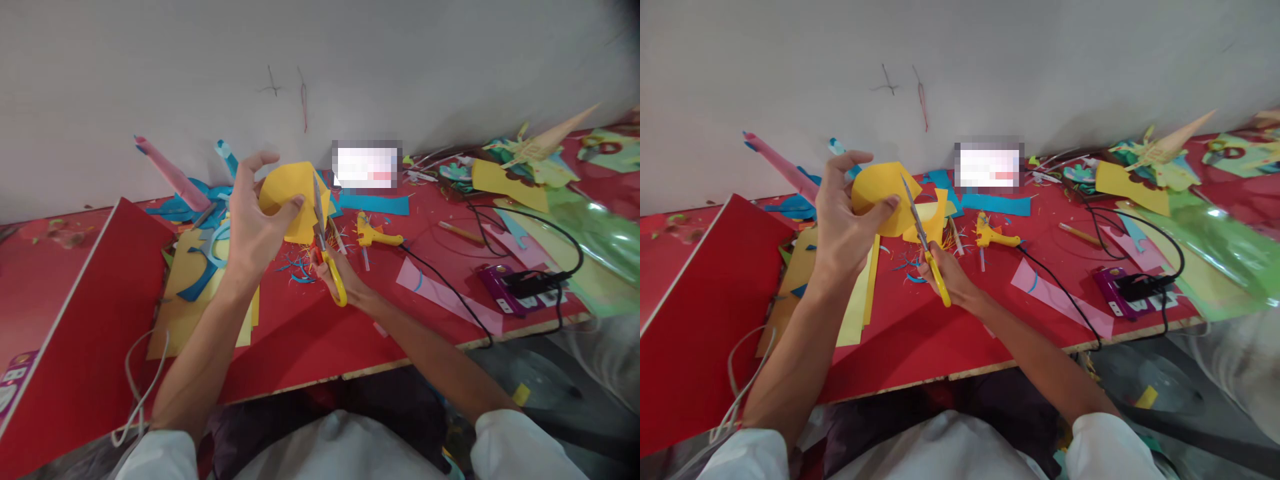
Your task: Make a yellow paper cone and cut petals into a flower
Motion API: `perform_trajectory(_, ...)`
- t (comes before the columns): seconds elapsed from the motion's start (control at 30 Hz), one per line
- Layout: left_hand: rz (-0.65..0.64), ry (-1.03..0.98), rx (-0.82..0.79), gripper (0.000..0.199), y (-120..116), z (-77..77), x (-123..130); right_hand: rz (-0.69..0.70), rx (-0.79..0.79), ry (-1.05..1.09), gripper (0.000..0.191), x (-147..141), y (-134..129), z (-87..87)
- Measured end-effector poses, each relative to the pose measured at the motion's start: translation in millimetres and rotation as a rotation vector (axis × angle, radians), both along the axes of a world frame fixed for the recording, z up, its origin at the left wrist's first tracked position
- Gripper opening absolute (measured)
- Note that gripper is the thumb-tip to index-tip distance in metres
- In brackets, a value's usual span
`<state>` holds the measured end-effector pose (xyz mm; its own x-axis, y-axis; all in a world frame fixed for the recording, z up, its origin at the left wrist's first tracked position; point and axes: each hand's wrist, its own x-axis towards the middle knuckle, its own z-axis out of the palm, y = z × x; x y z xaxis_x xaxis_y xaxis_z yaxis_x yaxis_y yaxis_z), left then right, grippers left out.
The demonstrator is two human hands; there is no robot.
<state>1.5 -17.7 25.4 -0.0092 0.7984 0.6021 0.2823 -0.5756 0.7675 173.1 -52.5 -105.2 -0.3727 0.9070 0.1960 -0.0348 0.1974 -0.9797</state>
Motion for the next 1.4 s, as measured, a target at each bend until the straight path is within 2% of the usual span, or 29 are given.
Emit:
perform_trajectory(0.2, -0.002, -0.03, -0.039, 0.06, -4, -1.0, 4, 0.01, 0.008, 0.045, 0.055, 0, -4, 3.3)
perform_trajectory(0.43, 0.006, -0.066, -0.039, 0.056, -6, -7.5, 11, -0.018, 0.032, 0.122, 0.064, -7, -4, -2.9)
perform_trajectory(0.87, 0.041, -0.095, -0.028, 0.046, -7, -10.0, 15, 0.013, 0.03, 0.127, 0.062, -5, -5, -0.3)
perform_trajectory(1.13, 0.013, -0.112, -0.028, 0.051, -5, -18.0, 17, 0.002, 0.044, 0.114, 0.068, -4, -7, 6.0)
perform_trajectory(1.4, 0.001, -0.147, -0.059, 0.051, -7, -16.6, 20, 0.022, 0.111, 0.115, 0.065, -1, -10, 9.4)
